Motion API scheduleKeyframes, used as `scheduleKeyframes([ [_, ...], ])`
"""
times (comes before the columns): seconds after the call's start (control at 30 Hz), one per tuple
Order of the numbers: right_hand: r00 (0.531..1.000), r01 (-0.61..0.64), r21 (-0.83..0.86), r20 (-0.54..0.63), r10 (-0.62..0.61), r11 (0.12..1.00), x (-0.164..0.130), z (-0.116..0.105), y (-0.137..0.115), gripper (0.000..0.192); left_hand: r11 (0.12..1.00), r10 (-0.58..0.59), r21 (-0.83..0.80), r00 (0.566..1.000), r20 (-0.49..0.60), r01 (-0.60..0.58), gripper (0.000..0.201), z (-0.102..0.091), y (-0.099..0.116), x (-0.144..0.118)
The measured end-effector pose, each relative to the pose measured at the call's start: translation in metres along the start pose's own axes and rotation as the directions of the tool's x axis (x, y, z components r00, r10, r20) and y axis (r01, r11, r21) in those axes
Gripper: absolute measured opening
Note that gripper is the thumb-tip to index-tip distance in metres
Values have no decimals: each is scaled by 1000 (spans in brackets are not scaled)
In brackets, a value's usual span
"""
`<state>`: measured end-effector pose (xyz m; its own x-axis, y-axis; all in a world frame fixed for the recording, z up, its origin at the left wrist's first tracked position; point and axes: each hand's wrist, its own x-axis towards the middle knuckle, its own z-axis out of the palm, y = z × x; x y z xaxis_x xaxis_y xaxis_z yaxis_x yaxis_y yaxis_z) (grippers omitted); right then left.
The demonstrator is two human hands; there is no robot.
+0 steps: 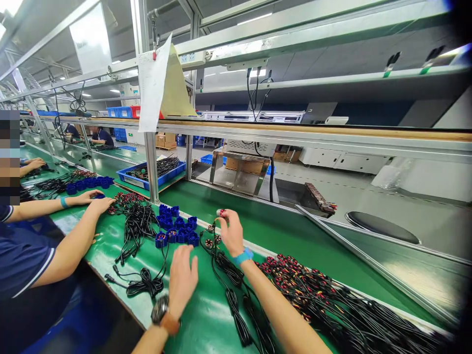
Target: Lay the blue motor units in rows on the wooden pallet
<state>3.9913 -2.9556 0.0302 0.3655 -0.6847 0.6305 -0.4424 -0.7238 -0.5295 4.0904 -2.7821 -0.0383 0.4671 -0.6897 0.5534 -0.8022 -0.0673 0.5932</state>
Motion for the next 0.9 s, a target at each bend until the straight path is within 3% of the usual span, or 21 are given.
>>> scheduleKeyframes([
  [0.1, 970, 118, 346, -239, -34, 931, -28, -58, -10, 16, 970, 62, 231, 996, 63, -75, 28, 13, -17, 51],
  [0.17, 971, 141, 456, -235, -34, 879, -49, -97, -17, 15, 941, 54, 324, 989, 138, -97, 19, 24, -20, 67],
  [0.27, 991, 136, 498, -65, -119, 856, -77, -145, -27, 10, 932, 45, 346, 983, 181, -106, 9, 35, -16, 67],
  [0.37, 932, 184, 438, 207, -298, 880, -96, -165, -34, 9, 932, 51, 343, 978, 201, -119, 6, 26, -11, 44],
  [0.43, 828, 197, 407, 418, -374, 892, -106, -157, -39, 11, 950, 70, 284, 974, 214, -131, 4, 10, -8, 20],
  [0.5, 692, 187, 403, 593, -411, 896, -116, -136, -44, 15, 973, 79, 192, 969, 235, -126, 4, -11, -6, -9],
  [0.6, 528, 244, 366, 727, -440, 898, -134, -92, -47, 20, 992, 29, 112, 964, 266, -61, 8, -40, -8, -50],
  [0.67, 468, 319, 329, 761, -450, 889, -145, -67, -45, 26, 996, -19, 93, 967, 255, -5, 9, -52, -13, -70],
  [0.73, 467, 344, 327, 754, -462, 880, -151, -53, -42, 33, 997, -52, 62, 971, 234, 38, 8, -57, -19, -85],
  [0.8, 554, 284, 326, 712, -432, 902, -154, -48, -41, 34, 998, -69, 27, 976, 207, 65, 7, -56, -23, -95],
  [0.87, 663, 182, 250, 682, -307, 951, -158, -48, -46, 26, 997, -70, 6, 983, 170, 70, 7, -52, -25, -101],
  [0.9, 696, 141, 178, 682, -225, 974, -160, -48, -51, 21, 997, -71, 1, 986, 149, 71, 8, -50, -25, -103],
])
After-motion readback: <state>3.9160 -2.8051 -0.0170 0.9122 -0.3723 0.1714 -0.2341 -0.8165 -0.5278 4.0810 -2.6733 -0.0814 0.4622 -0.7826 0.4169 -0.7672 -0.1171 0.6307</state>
